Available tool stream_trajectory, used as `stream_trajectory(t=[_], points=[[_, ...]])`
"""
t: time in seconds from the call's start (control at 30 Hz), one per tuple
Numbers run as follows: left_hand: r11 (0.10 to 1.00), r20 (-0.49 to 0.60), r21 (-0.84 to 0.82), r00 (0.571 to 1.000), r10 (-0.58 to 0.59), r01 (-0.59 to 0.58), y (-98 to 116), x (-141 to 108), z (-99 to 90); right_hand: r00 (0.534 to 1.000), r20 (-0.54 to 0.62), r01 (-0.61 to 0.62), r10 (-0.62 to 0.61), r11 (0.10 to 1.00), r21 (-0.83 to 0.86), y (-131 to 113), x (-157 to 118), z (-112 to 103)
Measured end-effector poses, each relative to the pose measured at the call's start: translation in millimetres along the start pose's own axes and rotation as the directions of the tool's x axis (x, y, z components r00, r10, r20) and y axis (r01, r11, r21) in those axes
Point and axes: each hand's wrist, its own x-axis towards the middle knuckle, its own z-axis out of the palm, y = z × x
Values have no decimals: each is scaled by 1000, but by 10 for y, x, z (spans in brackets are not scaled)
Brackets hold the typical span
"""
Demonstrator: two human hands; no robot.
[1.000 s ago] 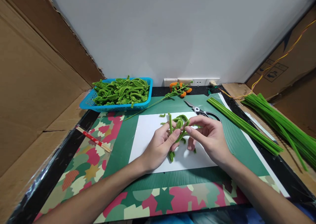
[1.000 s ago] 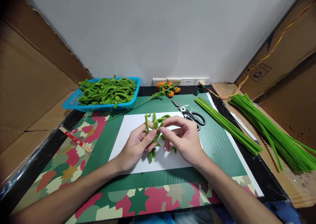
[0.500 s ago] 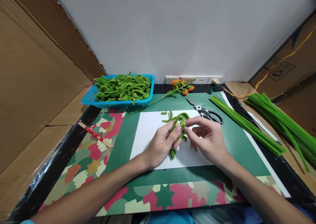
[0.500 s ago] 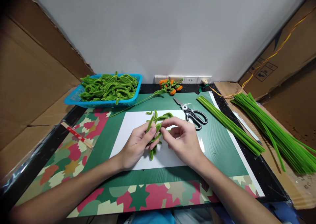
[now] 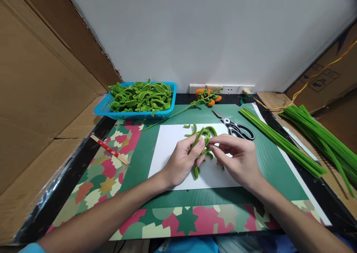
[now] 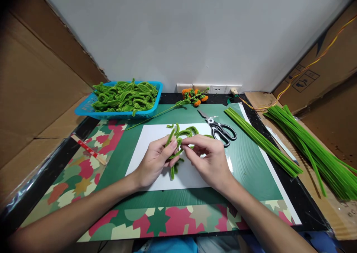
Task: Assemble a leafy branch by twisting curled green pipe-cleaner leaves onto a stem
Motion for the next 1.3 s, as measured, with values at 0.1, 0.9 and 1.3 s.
stream_trajectory(t=[0.1,0.9,1.3], points=[[999,3,50,1000,4,-4,18,6,-5,999,-31,-44,45,999,30,-3,0,6],[991,10,134,1000,-22,20,36,-24,-3,989,-3,-146,148,978,149,-38,21,33],[994,28,109,1000,-1,-2,40,4,-15,995,-45,-79,88,982,171,-6,16,39]])
